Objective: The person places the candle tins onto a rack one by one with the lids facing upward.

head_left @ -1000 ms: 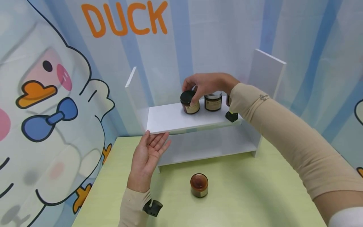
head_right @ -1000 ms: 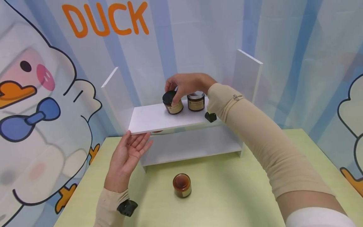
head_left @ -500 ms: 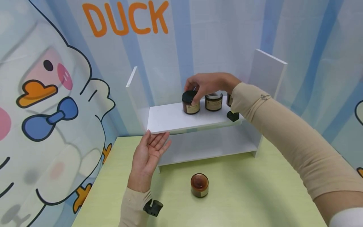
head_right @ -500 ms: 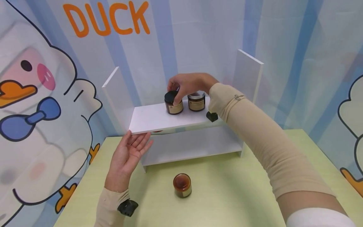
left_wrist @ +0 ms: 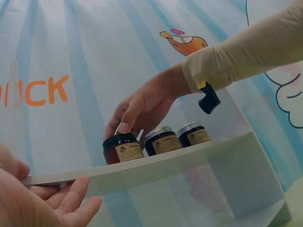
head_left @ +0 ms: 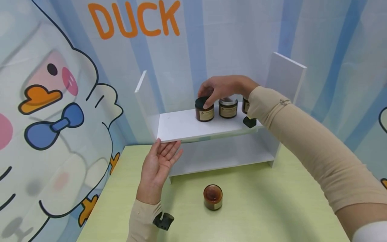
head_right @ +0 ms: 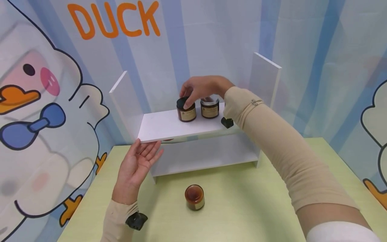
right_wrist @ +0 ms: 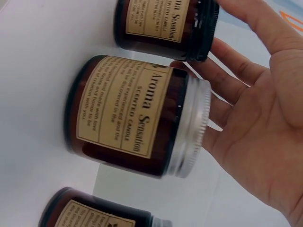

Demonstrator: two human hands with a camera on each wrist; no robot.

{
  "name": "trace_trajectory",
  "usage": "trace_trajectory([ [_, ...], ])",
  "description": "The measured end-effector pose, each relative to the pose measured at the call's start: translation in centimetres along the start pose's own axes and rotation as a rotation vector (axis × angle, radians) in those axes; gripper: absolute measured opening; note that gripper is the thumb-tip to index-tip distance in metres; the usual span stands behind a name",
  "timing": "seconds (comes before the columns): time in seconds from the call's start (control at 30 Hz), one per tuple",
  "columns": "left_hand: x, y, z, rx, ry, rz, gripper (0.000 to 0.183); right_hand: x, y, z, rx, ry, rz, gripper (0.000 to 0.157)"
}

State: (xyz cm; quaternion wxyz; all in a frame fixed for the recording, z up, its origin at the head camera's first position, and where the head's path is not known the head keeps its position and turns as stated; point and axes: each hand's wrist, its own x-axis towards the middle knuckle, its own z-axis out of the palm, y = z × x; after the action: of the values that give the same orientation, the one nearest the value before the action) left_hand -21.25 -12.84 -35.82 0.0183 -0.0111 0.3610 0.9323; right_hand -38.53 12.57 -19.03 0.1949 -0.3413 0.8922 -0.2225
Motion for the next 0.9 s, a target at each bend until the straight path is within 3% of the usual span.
trace_trajectory([
  [0.67,0.1,0.3,-0.3,-0.011,0.011,-0.009,0.048,-0.5,-0.6,-1.2,0.051,0.035,0.013,0.064],
  [0.9,0.2,0.2,-0.2,-0.008,0.007,-0.012,0.048,-1.5,-0.4,-1.4,0.051,0.065,0.007,0.064],
])
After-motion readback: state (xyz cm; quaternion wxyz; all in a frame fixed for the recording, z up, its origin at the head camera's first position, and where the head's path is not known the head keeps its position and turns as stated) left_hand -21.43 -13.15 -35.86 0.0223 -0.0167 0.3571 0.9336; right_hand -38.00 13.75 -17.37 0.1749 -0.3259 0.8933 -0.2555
